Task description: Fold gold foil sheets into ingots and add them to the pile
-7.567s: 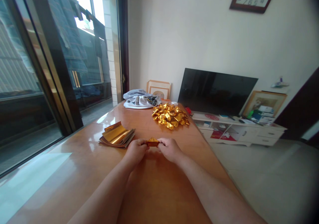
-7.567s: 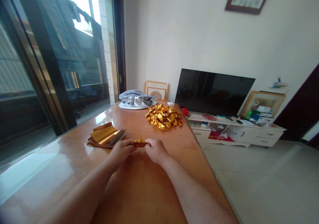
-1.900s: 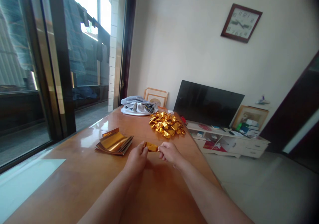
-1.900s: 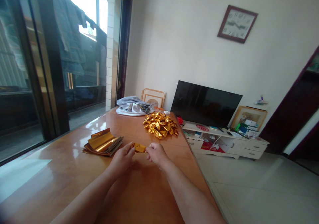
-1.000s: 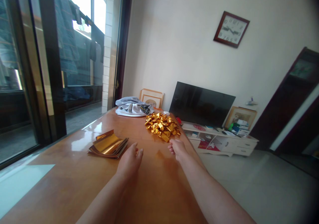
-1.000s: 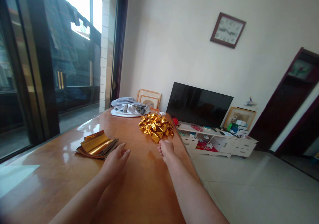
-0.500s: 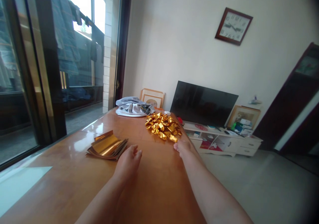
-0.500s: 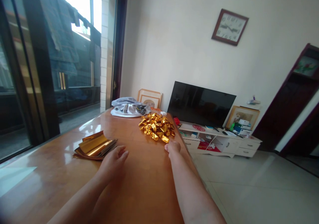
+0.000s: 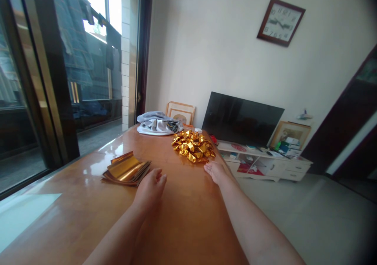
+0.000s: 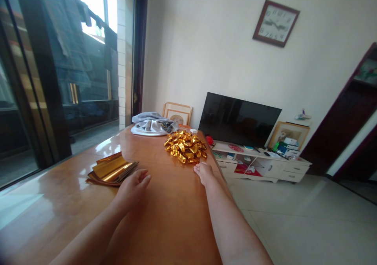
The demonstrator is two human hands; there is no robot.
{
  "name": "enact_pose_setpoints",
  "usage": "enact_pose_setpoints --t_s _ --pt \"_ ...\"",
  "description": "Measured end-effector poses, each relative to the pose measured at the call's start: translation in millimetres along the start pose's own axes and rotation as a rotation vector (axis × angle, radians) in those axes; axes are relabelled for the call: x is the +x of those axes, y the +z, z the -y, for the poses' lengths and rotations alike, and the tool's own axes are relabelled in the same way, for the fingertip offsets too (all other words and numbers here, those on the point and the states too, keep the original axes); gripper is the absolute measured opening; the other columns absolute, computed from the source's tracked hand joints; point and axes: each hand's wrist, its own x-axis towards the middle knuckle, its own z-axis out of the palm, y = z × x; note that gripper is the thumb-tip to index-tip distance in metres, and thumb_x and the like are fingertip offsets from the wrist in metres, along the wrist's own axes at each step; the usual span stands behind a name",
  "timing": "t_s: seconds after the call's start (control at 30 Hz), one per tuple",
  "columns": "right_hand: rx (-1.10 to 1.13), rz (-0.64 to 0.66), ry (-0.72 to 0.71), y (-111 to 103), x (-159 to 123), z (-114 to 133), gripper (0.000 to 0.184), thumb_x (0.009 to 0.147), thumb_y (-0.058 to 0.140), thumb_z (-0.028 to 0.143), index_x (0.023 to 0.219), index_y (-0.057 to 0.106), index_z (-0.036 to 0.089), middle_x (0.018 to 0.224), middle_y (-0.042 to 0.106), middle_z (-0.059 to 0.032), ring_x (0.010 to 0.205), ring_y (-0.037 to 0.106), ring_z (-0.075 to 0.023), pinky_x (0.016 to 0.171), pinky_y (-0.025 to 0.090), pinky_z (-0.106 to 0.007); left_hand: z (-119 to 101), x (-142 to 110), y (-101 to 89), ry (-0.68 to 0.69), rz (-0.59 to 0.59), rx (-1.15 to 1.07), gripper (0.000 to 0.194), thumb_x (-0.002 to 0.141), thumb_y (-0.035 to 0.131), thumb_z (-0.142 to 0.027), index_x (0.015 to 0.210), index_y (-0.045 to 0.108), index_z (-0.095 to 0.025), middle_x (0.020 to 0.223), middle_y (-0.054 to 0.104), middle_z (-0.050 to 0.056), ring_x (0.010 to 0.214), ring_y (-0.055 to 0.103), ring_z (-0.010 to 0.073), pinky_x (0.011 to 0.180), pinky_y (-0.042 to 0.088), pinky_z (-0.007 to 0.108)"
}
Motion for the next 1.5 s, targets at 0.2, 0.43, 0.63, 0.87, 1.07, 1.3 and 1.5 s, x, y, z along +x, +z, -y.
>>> enact_pose_setpoints --t_s 0.2,0.43,0.63,0.87,1.07,1.3,1.5 --pt "0.129 -0.074 0.127 -8.2 -19.1 4.6 0.017 0.076 0.060 0.015 0.093 0.061 0.015 0.072 0.065 -0.0031 0.072 0.070 -0.0141 0.064 0.058 -0.022 0.5 0.4 -1.5 0.011 -0.004 -0.006 0.037 0.088 0.054 -0.040 0.110 0.069 -0.015 0.104 0.074 0.010 0.095 0.068 0.0249 0.078 0.047 0.031" --pt "0.132 0.014 0.192 -12.1 -56.7 9.2 0.010 0.083 0.061 0.022 0.088 0.061 0.014 0.073 0.069 -0.0100 0.068 0.070 -0.0175 0.063 0.059 -0.027 -0.7 -0.6 -9.0 0.062 -0.022 0.015 0.034 0.089 0.053 -0.041 0.104 0.070 -0.016 0.096 0.074 0.009 0.090 0.068 0.0240 0.075 0.046 0.030" --pt "0.130 0.143 0.209 -15.0 -107.7 12.3 0.016 0.085 0.065 0.029 0.091 0.061 0.014 0.081 0.072 -0.0125 0.066 0.069 -0.0165 0.059 0.057 -0.026 0.1 -1.9 -14.8 0.073 -0.045 0.022 0.029 0.090 0.052 -0.040 0.094 0.070 -0.017 0.089 0.073 0.007 0.086 0.066 0.0222 0.071 0.043 0.028" --pt "0.222 0.292 0.128 -18.5 -163.2 11.0 0.032 0.079 0.072 0.039 0.101 0.064 0.016 0.086 0.074 -0.0125 0.069 0.069 -0.0183 0.058 0.054 -0.026 4.6 -0.4 -26.6 0.016 -0.164 -0.017 0.023 0.088 0.056 -0.034 0.092 0.073 -0.018 0.090 0.074 0.007 0.085 0.066 0.0206 0.072 0.043 0.028" --pt "0.036 0.240 0.031 -21.6 -168.8 -12.9 0.034 0.079 0.069 0.046 0.095 0.067 0.016 0.077 0.072 -0.0085 0.062 0.064 -0.0155 0.055 0.050 -0.025 23.0 9.6 -51.5 -0.117 -0.292 0.015 0.031 0.089 0.051 -0.038 0.098 0.073 -0.019 0.090 0.075 0.006 0.083 0.068 0.0211 0.071 0.047 0.029" --pt "-0.252 0.285 -0.164 -28.7 -164.1 -13.5 0.032 0.085 0.058 0.048 0.085 0.066 0.018 0.071 0.068 -0.0044 0.060 0.061 -0.0157 0.055 0.046 -0.025 38.5 12.1 -68.3 -0.261 -0.340 0.133 0.032 0.085 0.049 -0.034 0.099 0.074 -0.019 0.090 0.075 0.008 0.080 0.068 0.0254 0.064 0.047 0.032" --pt "-0.449 0.396 -0.360 -32.5 -168.2 -7.4 0.027 0.090 0.050 0.040 0.081 0.066 0.020 0.070 0.067 -0.0023 0.063 0.059 -0.0165 0.057 0.040 -0.025 38.2 8.9 -67.0 -0.238 -0.183 0.294 0.018 0.073 0.057 -0.026 0.075 0.075 -0.023 0.078 0.074 0.009 0.077 0.066 0.0295 0.062 0.044 0.034"
